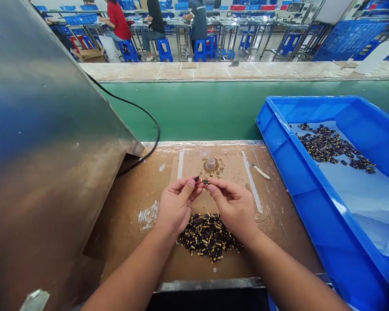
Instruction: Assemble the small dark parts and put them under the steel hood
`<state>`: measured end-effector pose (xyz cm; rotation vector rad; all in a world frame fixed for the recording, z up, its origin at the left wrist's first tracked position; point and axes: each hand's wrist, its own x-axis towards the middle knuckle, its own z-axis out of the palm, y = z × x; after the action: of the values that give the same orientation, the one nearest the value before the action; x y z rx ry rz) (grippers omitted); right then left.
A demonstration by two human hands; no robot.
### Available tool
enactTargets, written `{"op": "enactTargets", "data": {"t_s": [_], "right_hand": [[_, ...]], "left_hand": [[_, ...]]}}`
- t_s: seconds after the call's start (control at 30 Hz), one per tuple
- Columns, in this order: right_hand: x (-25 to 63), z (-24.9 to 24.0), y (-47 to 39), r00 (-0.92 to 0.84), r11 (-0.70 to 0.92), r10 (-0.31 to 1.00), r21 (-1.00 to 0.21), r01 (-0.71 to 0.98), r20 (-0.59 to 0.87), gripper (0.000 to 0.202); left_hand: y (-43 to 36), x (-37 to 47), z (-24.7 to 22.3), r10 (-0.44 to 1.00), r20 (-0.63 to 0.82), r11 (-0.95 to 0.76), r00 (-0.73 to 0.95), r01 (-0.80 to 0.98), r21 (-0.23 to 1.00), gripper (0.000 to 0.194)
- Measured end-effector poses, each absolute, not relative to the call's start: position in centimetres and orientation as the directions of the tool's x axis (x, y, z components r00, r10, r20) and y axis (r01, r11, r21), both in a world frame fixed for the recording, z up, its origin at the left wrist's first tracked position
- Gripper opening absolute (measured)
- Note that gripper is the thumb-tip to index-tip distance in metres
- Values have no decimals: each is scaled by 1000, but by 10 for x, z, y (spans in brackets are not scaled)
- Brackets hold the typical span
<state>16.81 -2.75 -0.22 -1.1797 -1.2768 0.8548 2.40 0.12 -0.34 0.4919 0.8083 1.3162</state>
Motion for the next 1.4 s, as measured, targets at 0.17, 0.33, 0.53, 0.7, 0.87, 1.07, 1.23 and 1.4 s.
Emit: {"op": "enactTargets", "data": {"t_s": [0.17,0.33,0.53,0.7,0.87,1.07,1.23,1.4], "right_hand": [[165,-2,-28,113,290,944,-944,157,309,17],[163,0,-29,75,336,930,-916,219,360,21],[163,2,-30,69,351,923,-902,250,379,21],[163,2,-30,74,333,930,-911,244,360,21],[163,1,-29,89,333,927,-909,252,365,20],[167,5,-29,47,449,869,-825,343,492,24],[168,9,-30,29,482,845,-785,389,534,25],[171,10,-30,31,481,835,-756,445,550,22]], "left_hand": [[-2,23,-1,971,-228,214,64,-650,729,24],[-4,23,1,984,-167,171,68,-647,743,18],[-6,22,-1,989,-131,148,74,-629,763,13],[-6,22,0,989,-121,145,80,-621,770,11],[-6,22,-1,996,-91,85,16,-545,834,17],[-10,18,-6,997,54,-66,-46,-320,945,12],[-15,21,5,988,123,-136,-89,-166,977,9],[-16,23,8,985,156,-162,-69,-93,982,6]]}}
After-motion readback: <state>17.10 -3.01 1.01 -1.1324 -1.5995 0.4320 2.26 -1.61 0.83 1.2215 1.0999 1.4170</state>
